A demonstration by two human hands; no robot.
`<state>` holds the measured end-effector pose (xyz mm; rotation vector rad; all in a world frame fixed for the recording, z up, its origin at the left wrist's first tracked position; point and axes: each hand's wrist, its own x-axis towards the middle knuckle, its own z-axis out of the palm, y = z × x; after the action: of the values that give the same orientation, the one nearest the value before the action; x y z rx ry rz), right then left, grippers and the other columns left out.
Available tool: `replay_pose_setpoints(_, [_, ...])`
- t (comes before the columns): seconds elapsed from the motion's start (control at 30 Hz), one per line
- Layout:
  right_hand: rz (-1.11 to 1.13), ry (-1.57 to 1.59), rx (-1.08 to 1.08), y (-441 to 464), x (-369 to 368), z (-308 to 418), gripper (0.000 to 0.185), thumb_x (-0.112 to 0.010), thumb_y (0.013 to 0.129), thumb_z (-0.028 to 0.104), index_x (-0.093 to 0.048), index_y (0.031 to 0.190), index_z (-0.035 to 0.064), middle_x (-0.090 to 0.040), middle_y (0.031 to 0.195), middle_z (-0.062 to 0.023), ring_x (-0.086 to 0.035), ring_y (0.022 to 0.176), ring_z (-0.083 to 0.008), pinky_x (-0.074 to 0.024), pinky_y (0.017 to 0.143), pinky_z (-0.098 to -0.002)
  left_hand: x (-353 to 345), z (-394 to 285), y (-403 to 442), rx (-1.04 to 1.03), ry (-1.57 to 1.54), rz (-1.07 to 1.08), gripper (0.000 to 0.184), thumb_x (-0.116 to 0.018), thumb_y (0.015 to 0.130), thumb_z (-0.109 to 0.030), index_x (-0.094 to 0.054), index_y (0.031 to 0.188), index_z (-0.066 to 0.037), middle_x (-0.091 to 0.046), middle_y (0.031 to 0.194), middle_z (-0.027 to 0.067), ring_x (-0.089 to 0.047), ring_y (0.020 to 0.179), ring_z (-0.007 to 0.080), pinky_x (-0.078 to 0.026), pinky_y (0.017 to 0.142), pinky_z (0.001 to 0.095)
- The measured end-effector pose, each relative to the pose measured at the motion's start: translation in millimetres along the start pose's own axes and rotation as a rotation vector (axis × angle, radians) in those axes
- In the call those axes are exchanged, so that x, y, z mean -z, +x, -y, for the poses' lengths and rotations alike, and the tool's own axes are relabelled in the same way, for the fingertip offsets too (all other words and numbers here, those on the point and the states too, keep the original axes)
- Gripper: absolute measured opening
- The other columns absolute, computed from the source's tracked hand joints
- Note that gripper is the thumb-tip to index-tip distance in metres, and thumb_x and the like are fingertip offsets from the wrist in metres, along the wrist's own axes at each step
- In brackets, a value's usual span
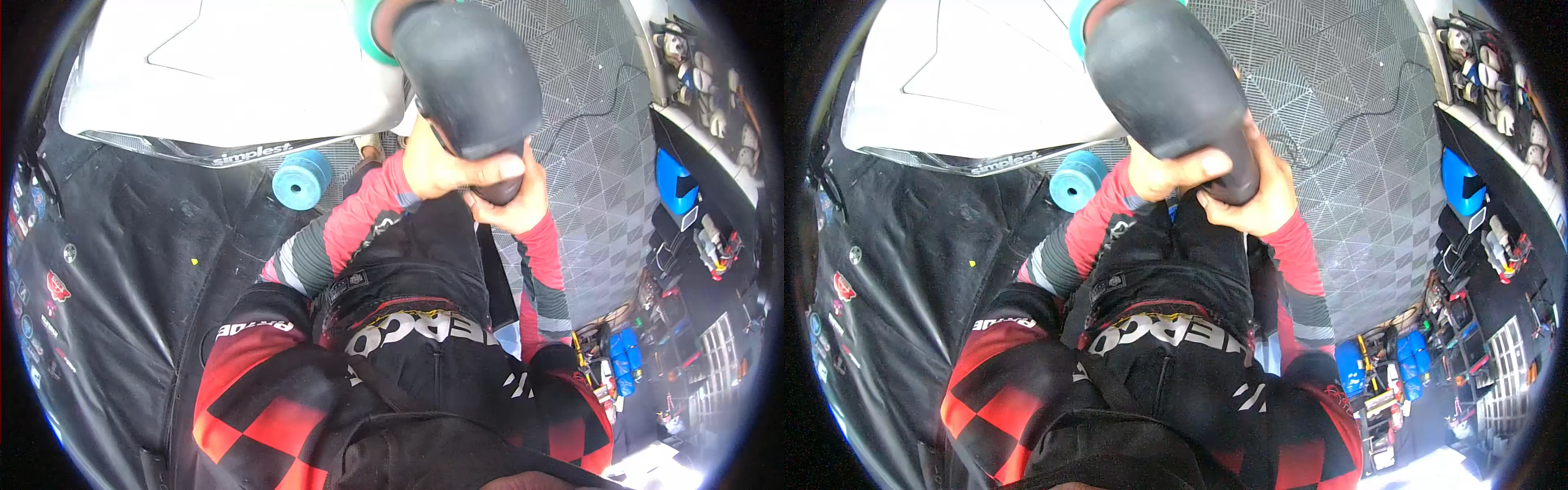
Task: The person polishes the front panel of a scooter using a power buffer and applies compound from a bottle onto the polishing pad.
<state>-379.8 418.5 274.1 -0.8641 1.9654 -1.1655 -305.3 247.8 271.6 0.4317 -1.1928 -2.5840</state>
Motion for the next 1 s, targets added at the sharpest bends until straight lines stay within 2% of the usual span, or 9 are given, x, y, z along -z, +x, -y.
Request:
replay_pose_setpoints(0.03, [0.037,0.036,-0.079,-12.8,-5.2,-13.7,0.107,-0.089,0.063,0.023,-0.031,0.147,-0.0100,-0.065,0.120,-0.0279,-0.070,0.105,-0.0377,-0.0570,0.088,-0.0408,5.7,4.1,-7.4,0.012,0.200,0.041,0.064,-0.091,0.070,-0.017,-0.057,0.122,-0.002,-0.065,0.111,0.0077,-0.062,0.104,0.0187,-0.052,0.091,0.0368])
replay_pose_setpoints(0.2, [0.021,-0.009,-0.141,-86.3,-45.0,-76.0,0.098,-0.088,0.065,0.024,-0.037,0.140,-0.0127,-0.067,0.111,-0.0245,-0.069,0.101,-0.0377,-0.0546,0.091,-0.0409,2.7,41.8,-46.6,0.212,0.061,0.018,0.067,-0.092,0.070,-0.018,-0.054,0.124,-0.001,-0.063,0.110,0.0074,-0.062,0.102,0.0178,-0.051,0.091,0.0364])
replay_pose_setpoints(0.33, [-0.015,0.634,-0.291,-107.2,-87.6,-62.4,0.077,-0.083,0.071,0.017,-0.045,0.134,-0.0063,-0.066,0.110,-0.0168,-0.068,0.095,-0.0272,-0.0537,0.088,-0.0384,8.7,56.9,-74.9,0.363,0.104,0.006,0.073,-0.091,0.072,-0.018,-0.049,0.129,-0.002,-0.061,0.117,0.0085,-0.060,0.107,0.0186,-0.050,0.094,0.0355])
replay_pose_setpoints(0.47, [-0.095,1.059,-0.365,-132.4,-148.1,-52.6,0.078,-0.079,0.074,0.013,-0.038,0.139,-0.0005,-0.064,0.108,-0.0140,-0.067,0.090,-0.0262,-0.0546,0.084,-0.0394,26.9,56.7,-102.9,0.559,0.278,-0.006,0.084,-0.089,0.073,-0.018,-0.040,0.139,-0.001,-0.057,0.126,0.0118,-0.057,0.116,0.0223,-0.047,0.101,0.0375])
replay_pose_setpoints(0.67, [-0.117,1.114,-0.386,-132.4,-186.7,-20.3,0.067,-0.081,0.074,0.014,-0.048,0.130,-0.0008,-0.067,0.098,-0.0123,-0.068,0.083,-0.0219,-0.0556,0.074,-0.0342,45.0,15.5,-118.8,0.656,0.371,0.141,0.075,-0.086,0.077,-0.016,-0.042,0.135,-0.002,-0.061,0.119,0.0095,-0.061,0.109,0.0178,-0.051,0.094,0.0353])
replay_pose_setpoints(0.77, [-0.213,1.284,-0.354,-117.5,-181.7,-1.3,0.064,-0.082,0.075,0.015,-0.049,0.128,-0.0006,-0.067,0.097,-0.0119,-0.069,0.079,-0.0217,-0.0569,0.072,-0.0343,37.0,-6.8,-91.7,0.699,0.377,0.225,0.045,-0.081,0.082,-0.014,-0.057,0.119,-0.001,-0.067,0.104,0.0072,-0.065,0.097,0.0158,-0.054,0.086,0.0344])
replay_pose_setpoints(0.83, [-0.110,1.341,-0.401,-115.6,-162.8,-4.7,0.063,-0.082,0.077,0.020,-0.048,0.126,-0.0009,-0.066,0.095,-0.0123,-0.070,0.079,-0.0227,-0.0577,0.073,-0.0345,29.1,-6.6,-79.9,0.711,0.309,0.201,0.033,-0.077,0.086,-0.014,-0.061,0.112,-0.001,-0.068,0.100,0.0062,-0.066,0.091,0.0153,-0.055,0.083,0.0342])
replay_pose_setpoints(0.87, [-0.081,1.331,-0.417,-113.0,-151.5,-4.5,0.063,-0.082,0.077,0.021,-0.049,0.125,-0.0010,-0.066,0.094,-0.0117,-0.070,0.079,-0.0225,-0.0577,0.072,-0.0345,26.8,-0.3,-79.6,0.687,0.251,0.155,0.038,-0.073,0.088,-0.010,-0.057,0.122,0.000,-0.066,0.109,0.0100,-0.067,0.103,0.0226,-0.056,0.089,0.0372])
replay_pose_setpoints(1.0, [0.016,1.213,-0.438,-113.4,-121.7,-15.6,0.064,-0.083,0.075,0.030,-0.052,0.121,-0.0019,-0.065,0.091,-0.0116,-0.069,0.076,-0.0227,-0.0574,0.071,-0.0353,19.7,9.0,-81.5,0.615,0.160,0.150,0.043,-0.072,0.089,-0.009,-0.053,0.127,0.000,-0.064,0.112,0.0122,-0.066,0.107,0.0269,-0.056,0.091,0.0405])
